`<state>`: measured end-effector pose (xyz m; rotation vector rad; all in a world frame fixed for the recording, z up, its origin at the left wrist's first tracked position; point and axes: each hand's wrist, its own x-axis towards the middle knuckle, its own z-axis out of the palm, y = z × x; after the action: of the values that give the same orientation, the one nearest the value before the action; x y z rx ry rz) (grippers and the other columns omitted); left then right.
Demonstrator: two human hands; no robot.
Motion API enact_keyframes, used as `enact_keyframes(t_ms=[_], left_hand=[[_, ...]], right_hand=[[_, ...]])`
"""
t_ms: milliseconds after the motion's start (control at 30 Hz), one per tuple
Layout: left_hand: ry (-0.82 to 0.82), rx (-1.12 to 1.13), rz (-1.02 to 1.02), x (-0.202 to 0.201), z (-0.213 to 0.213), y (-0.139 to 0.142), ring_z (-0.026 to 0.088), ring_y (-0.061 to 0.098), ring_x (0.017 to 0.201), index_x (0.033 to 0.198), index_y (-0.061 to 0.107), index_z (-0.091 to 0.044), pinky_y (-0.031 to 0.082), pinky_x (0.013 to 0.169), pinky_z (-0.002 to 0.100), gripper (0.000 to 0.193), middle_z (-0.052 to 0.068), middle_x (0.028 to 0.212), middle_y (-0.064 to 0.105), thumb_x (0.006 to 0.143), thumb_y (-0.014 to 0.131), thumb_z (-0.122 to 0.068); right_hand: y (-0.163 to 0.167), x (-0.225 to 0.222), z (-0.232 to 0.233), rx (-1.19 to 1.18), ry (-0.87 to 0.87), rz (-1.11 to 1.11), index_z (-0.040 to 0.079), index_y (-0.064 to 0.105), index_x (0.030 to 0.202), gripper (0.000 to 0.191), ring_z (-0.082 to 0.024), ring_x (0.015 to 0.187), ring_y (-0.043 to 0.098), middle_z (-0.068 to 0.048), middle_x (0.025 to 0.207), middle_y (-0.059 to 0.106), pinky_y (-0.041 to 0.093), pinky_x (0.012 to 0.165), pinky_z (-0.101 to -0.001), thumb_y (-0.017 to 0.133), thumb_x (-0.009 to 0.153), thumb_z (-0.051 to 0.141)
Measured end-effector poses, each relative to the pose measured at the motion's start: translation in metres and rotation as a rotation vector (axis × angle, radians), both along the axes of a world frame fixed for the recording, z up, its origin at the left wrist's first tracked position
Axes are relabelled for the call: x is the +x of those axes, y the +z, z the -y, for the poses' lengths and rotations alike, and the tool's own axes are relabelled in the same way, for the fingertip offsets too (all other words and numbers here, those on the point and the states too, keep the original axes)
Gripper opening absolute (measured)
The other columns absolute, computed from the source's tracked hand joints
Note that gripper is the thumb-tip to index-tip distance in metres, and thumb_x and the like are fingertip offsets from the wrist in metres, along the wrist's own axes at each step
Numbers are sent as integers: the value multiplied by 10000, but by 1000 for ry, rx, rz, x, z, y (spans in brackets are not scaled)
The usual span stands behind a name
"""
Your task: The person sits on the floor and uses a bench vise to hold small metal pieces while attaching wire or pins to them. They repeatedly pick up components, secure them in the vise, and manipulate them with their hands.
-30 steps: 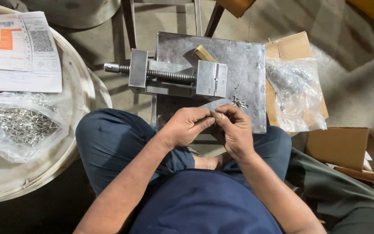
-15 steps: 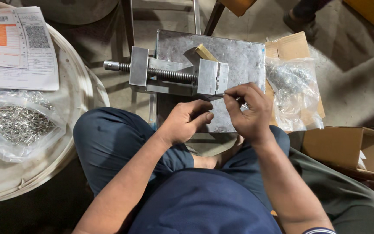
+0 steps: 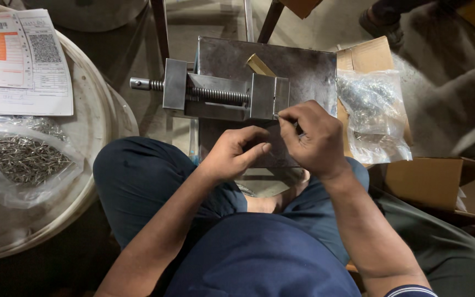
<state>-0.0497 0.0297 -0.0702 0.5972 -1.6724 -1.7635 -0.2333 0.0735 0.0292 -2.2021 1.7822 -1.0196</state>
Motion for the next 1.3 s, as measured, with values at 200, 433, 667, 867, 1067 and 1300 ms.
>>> enact_keyframes(t_ms=[200, 433, 667, 867, 1067, 1300], left_hand=[[4, 15, 25, 1, -1, 3, 94, 651, 808, 1154, 674, 15, 556, 718, 278, 251, 78, 924, 744, 983, 689, -168], [40, -85, 109, 0, -1, 3, 107, 667, 780, 1126, 684, 5, 556, 720, 273, 257, 83, 899, 738, 960, 708, -190], [41, -74, 92, -1, -2, 6, 90, 672, 814, 1112, 685, 0, 556, 744, 264, 243, 67, 898, 738, 971, 706, -197], [30, 42, 95, -2, -6, 6, 71, 646, 810, 1120, 683, 9, 553, 735, 252, 260, 57, 908, 736, 966, 705, -200], [22, -6, 105, -1, -4, 1, 75, 628, 784, 1115, 681, 18, 547, 719, 254, 258, 58, 880, 722, 979, 708, -199], [47, -90, 66, -1, -3, 4, 137, 680, 846, 1148, 670, 16, 564, 758, 292, 288, 102, 944, 741, 978, 704, -214]], right_hand=[[-12, -7, -2, -19, -66, -12, 22, 734, 1060, 118, -233, 782, 710, -116, 934, 707, 555, 677, -334, 750, 946, 47], [-47, -75, 7, 216, -376, 335, 44, 744, 1068, 107, -99, 677, 646, -35, 834, 710, 524, 605, -267, 713, 1003, 123], [-69, -92, 1, 324, -254, 379, 8, 740, 995, 125, -99, 744, 633, -54, 847, 726, 519, 676, -270, 747, 942, 120], [-53, -72, 3, 201, -244, 11, 86, 755, 971, 58, -277, 737, 674, -113, 896, 687, 530, 665, -361, 754, 917, 105], [-44, -68, 4, 162, -210, -169, 95, 736, 951, 43, -342, 811, 666, -100, 911, 673, 526, 696, -428, 746, 915, 116], [-54, -72, 2, 178, -164, -10, 90, 712, 921, 33, -265, 754, 653, -63, 860, 679, 515, 651, -378, 723, 916, 120]])
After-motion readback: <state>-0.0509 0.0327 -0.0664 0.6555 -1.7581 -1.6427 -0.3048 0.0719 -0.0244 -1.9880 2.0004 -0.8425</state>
